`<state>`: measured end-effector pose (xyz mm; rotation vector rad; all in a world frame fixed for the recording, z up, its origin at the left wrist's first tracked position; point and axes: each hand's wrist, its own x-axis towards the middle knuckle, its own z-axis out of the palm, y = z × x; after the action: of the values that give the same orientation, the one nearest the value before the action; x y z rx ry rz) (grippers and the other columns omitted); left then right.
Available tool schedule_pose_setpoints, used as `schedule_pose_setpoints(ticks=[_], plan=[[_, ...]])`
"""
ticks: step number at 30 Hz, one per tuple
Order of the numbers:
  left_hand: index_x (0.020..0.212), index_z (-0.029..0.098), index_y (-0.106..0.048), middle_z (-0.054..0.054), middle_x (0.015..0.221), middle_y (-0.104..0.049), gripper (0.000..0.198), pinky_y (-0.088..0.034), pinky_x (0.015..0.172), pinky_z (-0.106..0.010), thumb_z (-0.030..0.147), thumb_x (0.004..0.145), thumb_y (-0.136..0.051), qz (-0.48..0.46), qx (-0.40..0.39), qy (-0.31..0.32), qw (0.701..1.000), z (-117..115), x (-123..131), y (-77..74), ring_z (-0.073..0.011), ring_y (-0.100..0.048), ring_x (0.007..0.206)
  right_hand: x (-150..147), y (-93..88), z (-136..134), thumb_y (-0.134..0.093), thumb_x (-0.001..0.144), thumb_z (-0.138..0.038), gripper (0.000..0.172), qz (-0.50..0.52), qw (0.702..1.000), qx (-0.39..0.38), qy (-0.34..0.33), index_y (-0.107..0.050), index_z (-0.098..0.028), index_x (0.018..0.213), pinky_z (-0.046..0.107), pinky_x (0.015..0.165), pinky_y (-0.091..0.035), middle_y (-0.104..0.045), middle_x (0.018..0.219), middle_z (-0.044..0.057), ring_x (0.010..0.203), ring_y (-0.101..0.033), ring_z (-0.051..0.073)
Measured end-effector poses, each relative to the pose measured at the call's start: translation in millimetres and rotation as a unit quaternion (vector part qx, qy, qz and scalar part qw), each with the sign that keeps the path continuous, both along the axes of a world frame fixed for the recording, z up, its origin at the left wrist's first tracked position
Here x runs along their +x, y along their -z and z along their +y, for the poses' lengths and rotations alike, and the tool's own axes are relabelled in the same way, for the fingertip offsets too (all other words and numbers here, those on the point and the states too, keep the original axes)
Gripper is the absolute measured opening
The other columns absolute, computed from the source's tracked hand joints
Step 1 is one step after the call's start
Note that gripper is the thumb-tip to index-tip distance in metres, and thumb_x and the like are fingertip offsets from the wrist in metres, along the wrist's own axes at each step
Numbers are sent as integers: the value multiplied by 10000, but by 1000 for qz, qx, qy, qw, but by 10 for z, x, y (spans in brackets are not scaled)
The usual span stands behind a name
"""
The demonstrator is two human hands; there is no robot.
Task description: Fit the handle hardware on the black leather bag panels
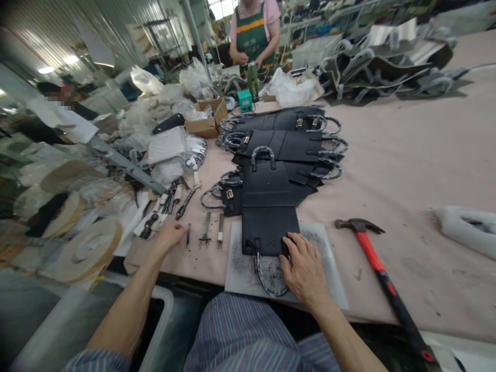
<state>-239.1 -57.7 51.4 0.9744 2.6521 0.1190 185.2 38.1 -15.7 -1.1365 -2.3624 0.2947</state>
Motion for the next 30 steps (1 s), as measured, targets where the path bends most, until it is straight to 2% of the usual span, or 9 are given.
schedule_pose_setpoints(ticks=[5, 10, 14, 16, 18, 20, 24, 27, 30], plan=[[646, 206, -612, -49, 566, -635, 302, -425, 658, -311, 463, 785, -688, -39, -31, 11, 999, -8, 116, 105, -270, -666, 731, -18, -56, -19, -523, 940, -287, 416, 1, 1000, -16, 10, -567, -206, 1345, 551, 1128, -373, -557, 1433, 122, 1329, -477, 341], [540, 209, -529, -27, 437, -554, 303, -381, 513, -288, 354, 797, -600, -116, -41, 38, 992, 97, 106, 188, -205, -561, 465, -48, -151, -43, -566, 909, -244, 441, 11, 999, -47, 17, -569, -194, 1347, 561, 1152, -346, -547, 1439, 132, 1350, -455, 334], [490, 209, -524, -30, 405, -562, 293, -357, 464, -267, 359, 722, -621, -130, -26, 54, 990, 165, 28, 232, -200, -550, 442, -58, -195, -38, -598, 884, -227, 458, 16, 997, -63, 31, -579, -199, 1341, 555, 1182, -316, -545, 1448, 116, 1367, -442, 322], [531, 203, -558, -31, 435, -594, 245, -379, 457, -262, 367, 703, -619, -168, 29, 17, 985, 194, 103, 191, -203, -576, 458, -55, -218, -45, -602, 883, -227, 461, 18, 997, -69, 32, -580, -203, 1343, 551, 1192, -306, -546, 1451, 112, 1374, -437, 319], [622, 197, -587, -29, 522, -650, 195, -415, 458, -254, 376, 690, -623, -280, 135, -41, 950, 232, 297, 106, -197, -614, 494, -51, -235, -52, -603, 886, -227, 463, 20, 997, -73, 34, -578, -203, 1347, 546, 1196, -301, -546, 1452, 113, 1380, -431, 317], [699, 194, -579, -25, 623, -692, 202, -463, 484, -247, 368, 656, -672, -398, 234, -73, 884, 295, 604, 5, -182, -648, 541, -49, -240, -55, -604, 888, -226, 464, 17, 996, -76, 34, -578, -194, 1350, 537, 1200, -298, -544, 1456, 115, 1388, -424, 317], [837, 191, -568, 4, 729, -707, 364, -556, 599, -277, 390, 632, -794, -510, 328, -32, 795, 523, 1390, -100, -155, -673, 601, -49, -230, -48, -600, 881, -217, 470, 14, 996, -78, 34, -580, -190, 1350, 534, 1197, -300, -538, 1464, 119, 1394, -422, 320], [929, 174, -626, -21, 807, -735, 360, -584, 735, -310, 429, 726, -779, -510, 361, 45, 780, 717, 1889, -22, -179, -718, 748, -48, -226, -46, -592, 885, -216, 463, 20, 996, -79, 33, -581, -202, 1348, 544, 1195, -301, -539, 1465, 113, 1390, -428, 324], [891, 162, -671, -56, 881, -766, 242, -568, 828, -309, 386, 811, -720, -460, 368, 128, 798, 828, 2153, 127, -188, -723, 861, -47, -234, -50, -601, 888, -223, 460, 22, 996, -81, 35, -580, -204, 1347, 539, 1196, -299, -541, 1463, 108, 1390, -424, 322]])
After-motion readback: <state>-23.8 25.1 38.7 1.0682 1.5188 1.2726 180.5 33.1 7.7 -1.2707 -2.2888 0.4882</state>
